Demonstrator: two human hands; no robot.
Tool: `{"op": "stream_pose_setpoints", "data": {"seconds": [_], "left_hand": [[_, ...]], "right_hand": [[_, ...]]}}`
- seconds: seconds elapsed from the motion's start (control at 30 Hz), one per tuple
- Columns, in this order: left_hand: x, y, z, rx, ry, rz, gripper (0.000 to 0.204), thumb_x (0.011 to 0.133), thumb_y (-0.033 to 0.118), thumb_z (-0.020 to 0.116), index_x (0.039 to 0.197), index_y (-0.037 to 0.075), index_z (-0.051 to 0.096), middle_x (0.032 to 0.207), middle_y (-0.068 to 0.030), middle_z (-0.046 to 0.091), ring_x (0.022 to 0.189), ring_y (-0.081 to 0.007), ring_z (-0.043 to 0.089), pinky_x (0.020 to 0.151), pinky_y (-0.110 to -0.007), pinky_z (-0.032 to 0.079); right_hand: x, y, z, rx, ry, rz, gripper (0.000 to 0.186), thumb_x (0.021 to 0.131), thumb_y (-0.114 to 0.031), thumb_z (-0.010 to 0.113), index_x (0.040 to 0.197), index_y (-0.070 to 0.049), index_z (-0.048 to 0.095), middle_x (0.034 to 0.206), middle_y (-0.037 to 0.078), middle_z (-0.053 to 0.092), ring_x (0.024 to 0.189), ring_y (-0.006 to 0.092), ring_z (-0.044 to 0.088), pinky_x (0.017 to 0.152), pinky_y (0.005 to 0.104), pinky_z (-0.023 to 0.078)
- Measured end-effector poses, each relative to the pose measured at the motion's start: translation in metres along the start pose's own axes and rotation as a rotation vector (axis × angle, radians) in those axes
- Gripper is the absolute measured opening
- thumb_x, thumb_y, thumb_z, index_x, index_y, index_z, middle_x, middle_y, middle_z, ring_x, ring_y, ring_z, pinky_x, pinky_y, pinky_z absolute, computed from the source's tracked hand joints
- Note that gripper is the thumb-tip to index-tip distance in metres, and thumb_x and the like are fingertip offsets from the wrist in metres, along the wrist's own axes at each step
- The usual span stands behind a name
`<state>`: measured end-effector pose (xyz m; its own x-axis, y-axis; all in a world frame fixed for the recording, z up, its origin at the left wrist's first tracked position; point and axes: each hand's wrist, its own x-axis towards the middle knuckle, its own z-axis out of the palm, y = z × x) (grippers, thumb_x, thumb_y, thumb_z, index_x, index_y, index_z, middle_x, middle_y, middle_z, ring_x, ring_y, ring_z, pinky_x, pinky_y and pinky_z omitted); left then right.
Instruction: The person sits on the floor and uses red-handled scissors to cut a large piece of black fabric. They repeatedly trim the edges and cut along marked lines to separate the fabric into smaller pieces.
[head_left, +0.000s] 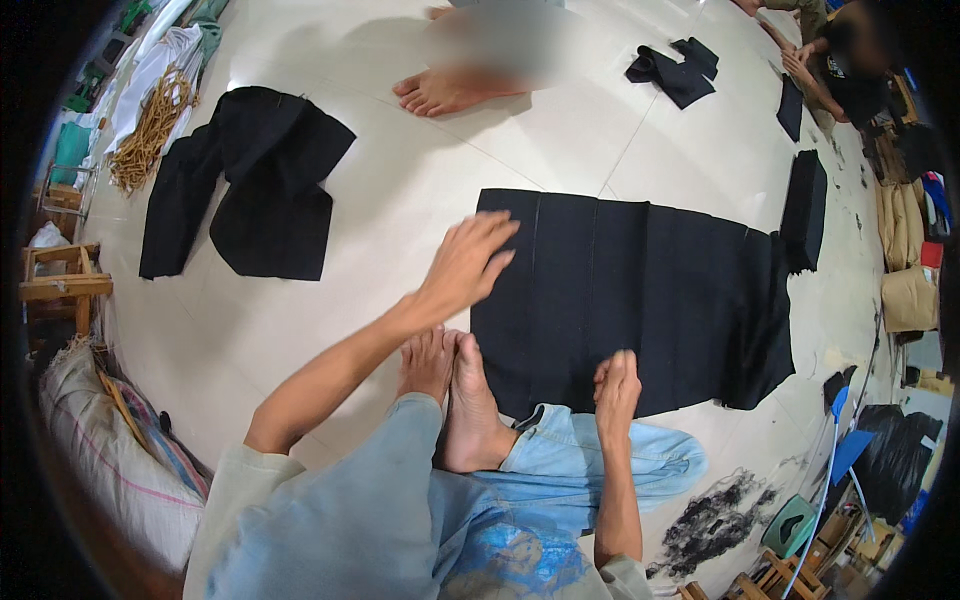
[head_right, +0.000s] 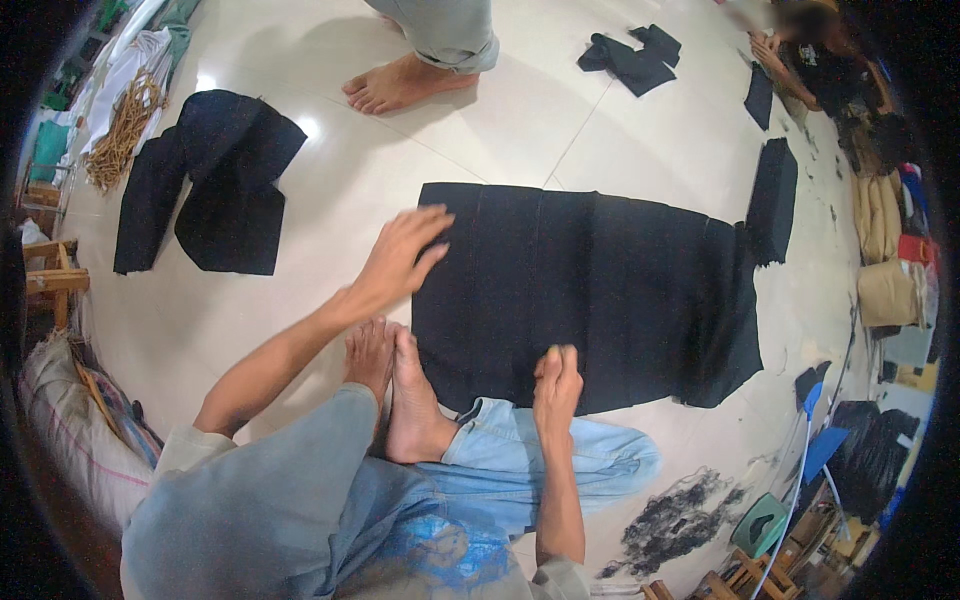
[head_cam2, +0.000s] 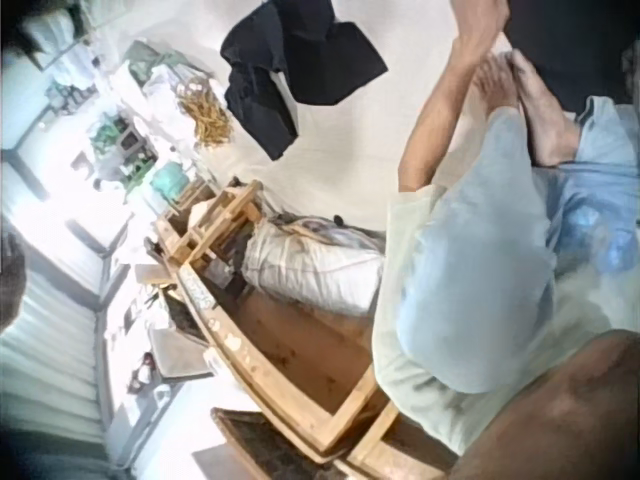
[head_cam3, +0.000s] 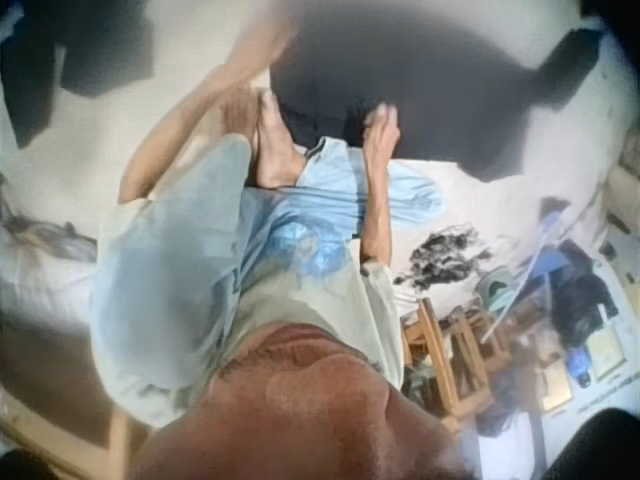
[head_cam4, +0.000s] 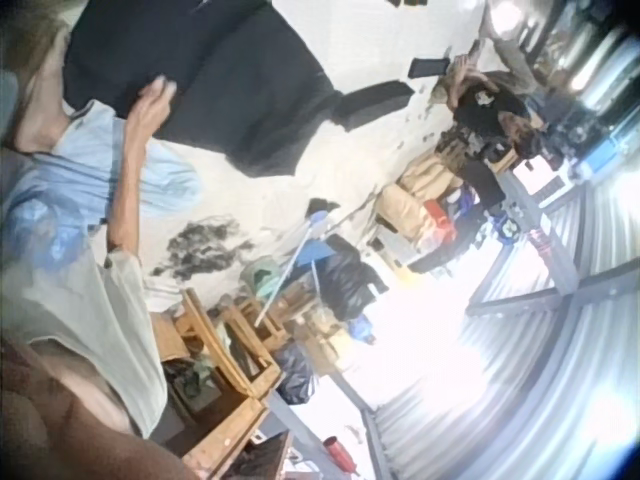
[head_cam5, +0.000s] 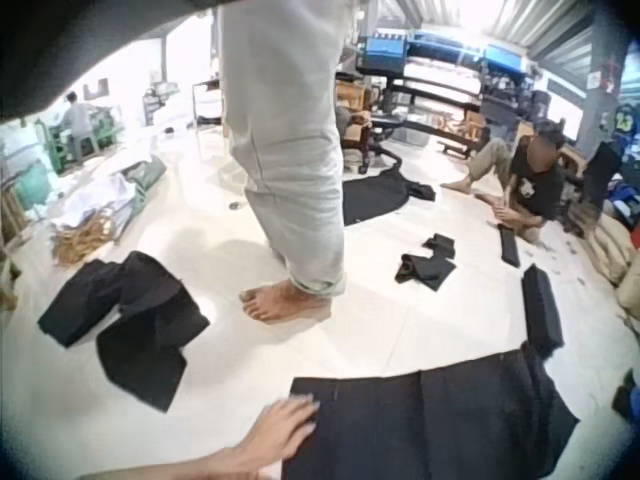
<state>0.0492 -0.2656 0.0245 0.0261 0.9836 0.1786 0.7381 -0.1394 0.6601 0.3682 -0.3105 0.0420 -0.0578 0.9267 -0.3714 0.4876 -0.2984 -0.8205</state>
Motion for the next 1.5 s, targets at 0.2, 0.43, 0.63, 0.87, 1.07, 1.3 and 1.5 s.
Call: {"op": "stream_pose_setpoints", "data": {"seconds": [0.2,0.43,0.63,0.87,1.07,1.3,1.5], "left_hand": [[0.096,-0.034,0.036,0.253,0.022,-0.055,0.056,0.091,0.024,0.070,0.137,-0.002,0.051,0.127,-0.0191,0.062,0.120,-0.0341,0.055,0.101,-0.047,0.041],[0.113,-0.048,0.057,0.136,-0.117,-0.282,0.036,0.082,0.033,0.078,0.104,0.006,0.071,0.090,-0.0082,0.070,0.089,-0.0284,0.065,0.085,-0.043,0.046],[0.119,-0.042,0.036,-0.255,-0.205,-0.460,0.026,0.083,0.026,0.074,0.102,0.007,0.074,0.073,-0.0043,0.067,0.071,-0.0143,0.061,0.072,-0.032,0.048],[0.112,-0.049,0.034,-0.319,-0.147,-0.475,0.024,0.087,0.021,0.074,0.101,0.001,0.073,0.084,-0.0107,0.073,0.079,-0.0164,0.065,0.075,-0.032,0.050],[0.109,-0.053,0.036,-0.356,-0.135,-0.462,0.024,0.087,0.020,0.073,0.102,0.000,0.074,0.089,-0.0125,0.074,0.082,-0.0180,0.066,0.078,-0.033,0.051],[0.105,-0.055,0.037,-0.396,-0.113,-0.435,0.026,0.088,0.019,0.072,0.105,-0.001,0.074,0.092,-0.0133,0.074,0.085,-0.0186,0.067,0.081,-0.034,0.051],[0.107,-0.052,0.035,-0.297,-0.163,-0.385,0.028,0.087,0.021,0.074,0.105,-0.001,0.074,0.098,-0.0162,0.075,0.092,-0.0266,0.070,0.085,-0.038,0.052]], "right_hand": [[0.094,-0.065,0.083,0.795,-0.326,0.265,0.049,0.108,-0.049,0.042,0.101,-0.006,0.064,0.069,-0.007,0.044,0.050,0.0019,0.033,0.042,0.0196,0.024],[0.184,-0.082,0.117,0.877,-0.389,0.273,0.043,0.110,-0.042,0.041,0.104,-0.005,0.063,0.065,-0.006,0.042,0.047,0.0025,0.030,0.040,0.0195,0.023],[0.198,-0.085,0.117,0.828,-0.505,0.300,0.041,0.109,-0.039,0.042,0.097,-0.006,0.062,0.061,-0.007,0.040,0.045,0.0032,0.028,0.039,0.0201,0.021],[0.195,-0.088,0.119,0.767,-0.480,0.325,0.043,0.108,-0.039,0.044,0.098,-0.003,0.064,0.060,-0.007,0.039,0.044,0.0026,0.027,0.038,0.0201,0.021],[0.198,-0.087,0.120,0.767,-0.501,0.346,0.043,0.108,-0.039,0.044,0.098,-0.002,0.064,0.061,-0.007,0.039,0.044,0.0024,0.026,0.037,0.0204,0.020],[0.203,-0.091,0.123,0.784,-0.502,0.371,0.039,0.107,-0.037,0.046,0.094,-0.005,0.064,0.060,-0.007,0.039,0.043,0.0027,0.025,0.038,0.0215,0.018],[0.203,-0.091,0.128,0.775,-0.436,0.368,0.035,0.106,-0.035,0.050,0.084,-0.009,0.059,0.057,-0.008,0.037,0.043,0.0035,0.024,0.038,0.0228,0.018]]}}
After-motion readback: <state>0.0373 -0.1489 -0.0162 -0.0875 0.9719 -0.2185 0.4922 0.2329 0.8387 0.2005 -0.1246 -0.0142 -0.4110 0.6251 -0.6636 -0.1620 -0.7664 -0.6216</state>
